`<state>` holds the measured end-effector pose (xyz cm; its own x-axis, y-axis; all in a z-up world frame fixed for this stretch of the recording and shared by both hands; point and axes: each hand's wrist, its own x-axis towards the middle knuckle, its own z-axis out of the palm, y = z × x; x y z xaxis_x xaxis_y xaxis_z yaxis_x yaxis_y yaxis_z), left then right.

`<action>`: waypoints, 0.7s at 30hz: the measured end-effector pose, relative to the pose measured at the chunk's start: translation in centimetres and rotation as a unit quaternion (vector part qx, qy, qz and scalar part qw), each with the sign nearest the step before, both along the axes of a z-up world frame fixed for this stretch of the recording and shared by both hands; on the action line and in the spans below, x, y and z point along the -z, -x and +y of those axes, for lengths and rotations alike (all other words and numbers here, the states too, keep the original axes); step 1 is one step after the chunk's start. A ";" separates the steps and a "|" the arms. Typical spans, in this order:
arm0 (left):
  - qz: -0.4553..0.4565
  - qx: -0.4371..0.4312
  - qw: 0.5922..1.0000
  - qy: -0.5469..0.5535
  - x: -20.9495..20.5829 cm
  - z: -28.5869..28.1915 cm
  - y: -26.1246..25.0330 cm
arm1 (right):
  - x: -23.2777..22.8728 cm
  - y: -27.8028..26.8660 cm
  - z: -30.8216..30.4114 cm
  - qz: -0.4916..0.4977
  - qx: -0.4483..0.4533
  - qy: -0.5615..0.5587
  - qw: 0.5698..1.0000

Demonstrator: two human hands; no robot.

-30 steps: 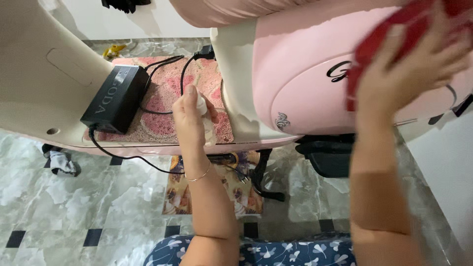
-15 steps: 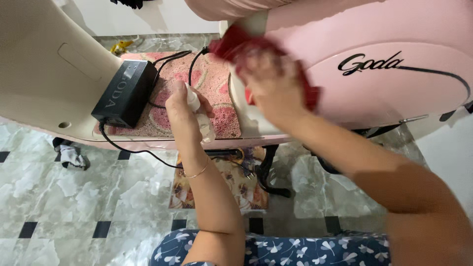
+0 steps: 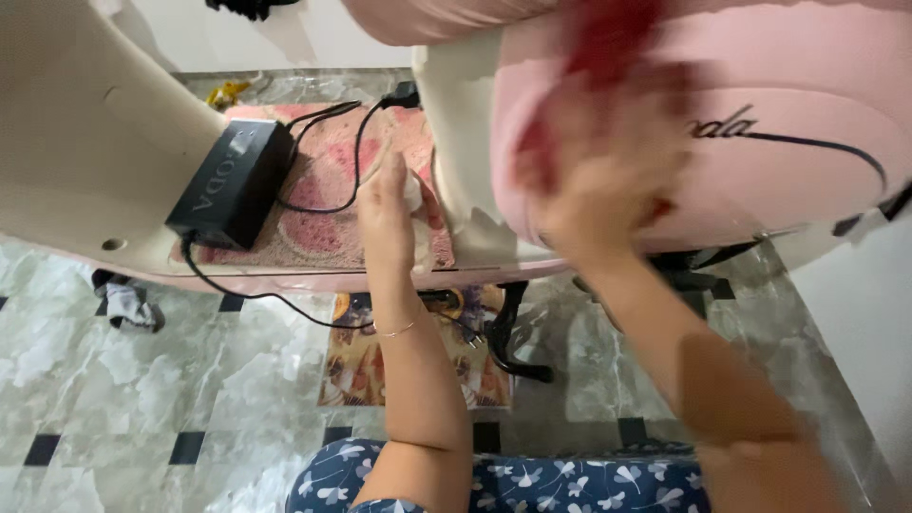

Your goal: The person cleans a pink scooter by spraying a cleaning solution from a small white bottle and wiping the body panels with a red cloth. They work on the side, front, and lower sections of the scooter, moving around it to reach different areas.

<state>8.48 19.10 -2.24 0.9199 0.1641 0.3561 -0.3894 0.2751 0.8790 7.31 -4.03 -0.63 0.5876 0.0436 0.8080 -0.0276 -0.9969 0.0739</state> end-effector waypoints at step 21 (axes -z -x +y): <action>-0.030 0.119 0.991 -0.061 -0.2 -8.7 1.9 | -1.6 0.5 -20.7 -0.153 -0.049 -0.214 0.964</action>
<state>6.60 10.41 -2.02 0.9042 -0.1024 0.4146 -0.3782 0.2591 0.8888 6.81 -24.68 1.01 0.3288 -0.2888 0.8991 0.1123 -0.9334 -0.3409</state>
